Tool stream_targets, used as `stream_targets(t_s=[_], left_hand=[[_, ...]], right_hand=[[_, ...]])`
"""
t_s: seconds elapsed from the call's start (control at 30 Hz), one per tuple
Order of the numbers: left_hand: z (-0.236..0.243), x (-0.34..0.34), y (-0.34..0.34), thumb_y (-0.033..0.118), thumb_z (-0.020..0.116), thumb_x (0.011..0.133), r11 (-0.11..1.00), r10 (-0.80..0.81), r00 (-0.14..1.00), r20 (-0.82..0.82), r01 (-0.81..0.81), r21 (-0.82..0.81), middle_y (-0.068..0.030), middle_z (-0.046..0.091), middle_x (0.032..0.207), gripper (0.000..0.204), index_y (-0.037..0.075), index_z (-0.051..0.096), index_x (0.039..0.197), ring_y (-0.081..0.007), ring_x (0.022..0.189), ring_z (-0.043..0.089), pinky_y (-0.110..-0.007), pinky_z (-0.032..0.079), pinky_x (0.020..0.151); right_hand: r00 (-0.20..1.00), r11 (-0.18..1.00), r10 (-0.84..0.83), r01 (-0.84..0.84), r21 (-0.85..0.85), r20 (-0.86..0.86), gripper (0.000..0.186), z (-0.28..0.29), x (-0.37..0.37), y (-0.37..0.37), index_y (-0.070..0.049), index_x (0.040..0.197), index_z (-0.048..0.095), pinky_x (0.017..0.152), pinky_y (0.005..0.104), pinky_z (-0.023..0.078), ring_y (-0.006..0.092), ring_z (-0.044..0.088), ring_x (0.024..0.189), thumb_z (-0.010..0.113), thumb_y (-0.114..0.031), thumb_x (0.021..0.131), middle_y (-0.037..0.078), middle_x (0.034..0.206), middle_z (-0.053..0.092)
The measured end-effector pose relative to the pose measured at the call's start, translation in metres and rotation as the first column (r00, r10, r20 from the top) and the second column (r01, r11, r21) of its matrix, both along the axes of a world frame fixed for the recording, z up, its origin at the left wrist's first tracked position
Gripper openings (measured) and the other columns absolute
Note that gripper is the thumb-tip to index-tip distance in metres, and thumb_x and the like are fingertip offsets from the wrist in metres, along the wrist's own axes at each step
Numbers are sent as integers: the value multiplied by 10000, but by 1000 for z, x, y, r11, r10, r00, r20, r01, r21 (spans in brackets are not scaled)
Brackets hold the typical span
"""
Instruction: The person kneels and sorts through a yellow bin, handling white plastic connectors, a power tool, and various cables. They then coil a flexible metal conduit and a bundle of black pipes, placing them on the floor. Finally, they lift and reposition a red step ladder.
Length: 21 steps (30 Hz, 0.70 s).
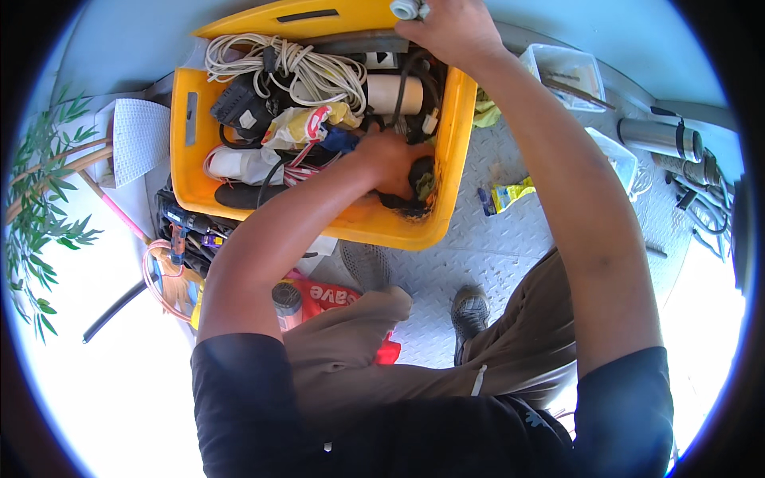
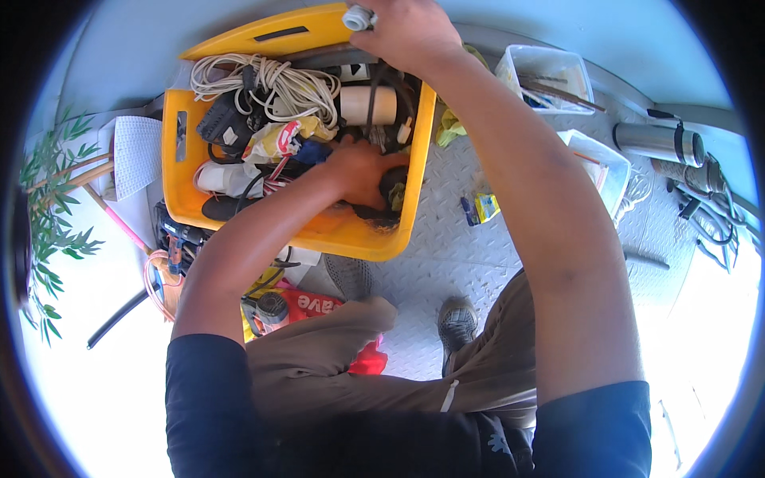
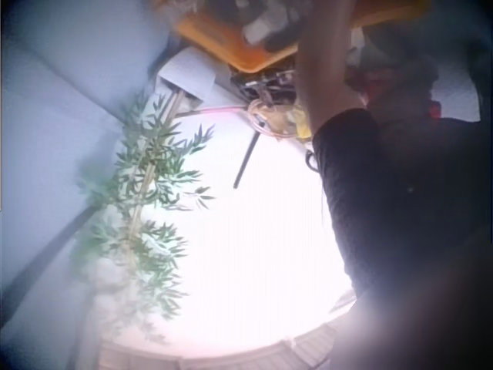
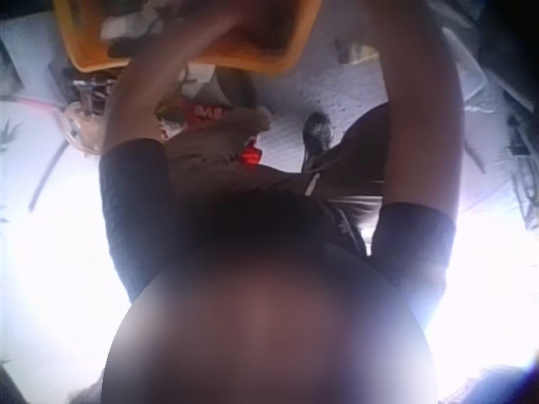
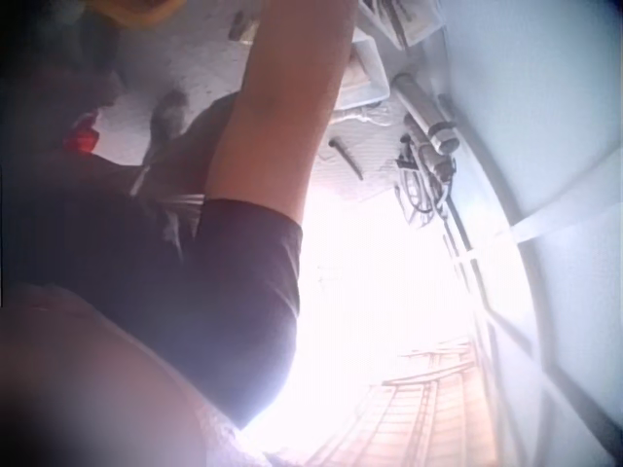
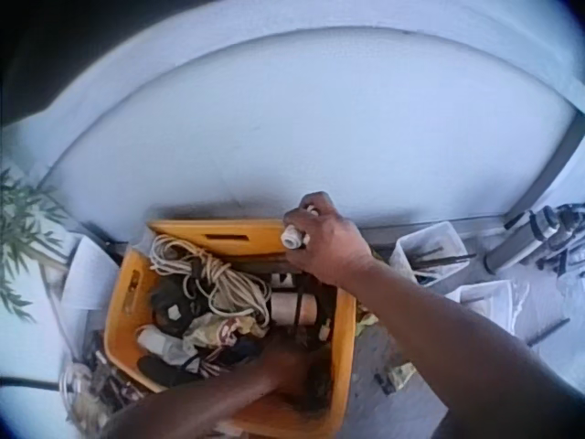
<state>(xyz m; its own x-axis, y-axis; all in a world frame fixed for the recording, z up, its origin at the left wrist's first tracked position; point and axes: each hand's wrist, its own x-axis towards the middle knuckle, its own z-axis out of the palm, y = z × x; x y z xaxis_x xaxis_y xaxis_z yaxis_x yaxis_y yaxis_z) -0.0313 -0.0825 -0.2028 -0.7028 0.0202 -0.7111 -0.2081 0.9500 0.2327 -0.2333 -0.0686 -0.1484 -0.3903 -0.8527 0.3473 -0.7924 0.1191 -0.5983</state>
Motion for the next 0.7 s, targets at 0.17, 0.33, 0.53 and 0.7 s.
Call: stream_targets(t_s=[0.17,0.33,0.53,0.7], left_hand=[[42,17,-17,258,873,634,983,174,951,-257,-151,108,-97,715,979,725,282,551,1283,-383,973,668,-494,483,934],[65,52,-62,78,843,582,927,334,826,-454,-199,319,-107,660,1189,814,236,537,1320,-363,1097,640,-457,524,976],[95,73,-87,-76,772,542,797,528,758,-382,-288,531,-42,536,1380,915,148,520,1393,-210,1257,547,-338,416,1105],[100,84,-102,-121,739,547,741,603,698,-386,-312,595,-31,524,1366,911,94,509,1402,-185,1252,526,-314,402,1100]], right_hand=[[999,998,38,-39,-48,-30,463,-3,-2,0,-132,1185,643,901,481,561,403,649,1043,772,-198,745,165,1259,547],[1000,998,18,-18,-56,14,456,-5,-2,0,-128,1194,647,925,480,549,401,633,1096,768,-205,760,178,1259,557],[999,999,-17,16,-40,-32,445,-5,0,2,-130,1191,649,963,476,540,402,626,1110,770,-219,771,176,1276,551],[1000,1000,24,-24,-15,-8,446,-2,1,4,-140,1193,646,971,471,539,403,625,1111,776,-228,776,174,1301,537]])
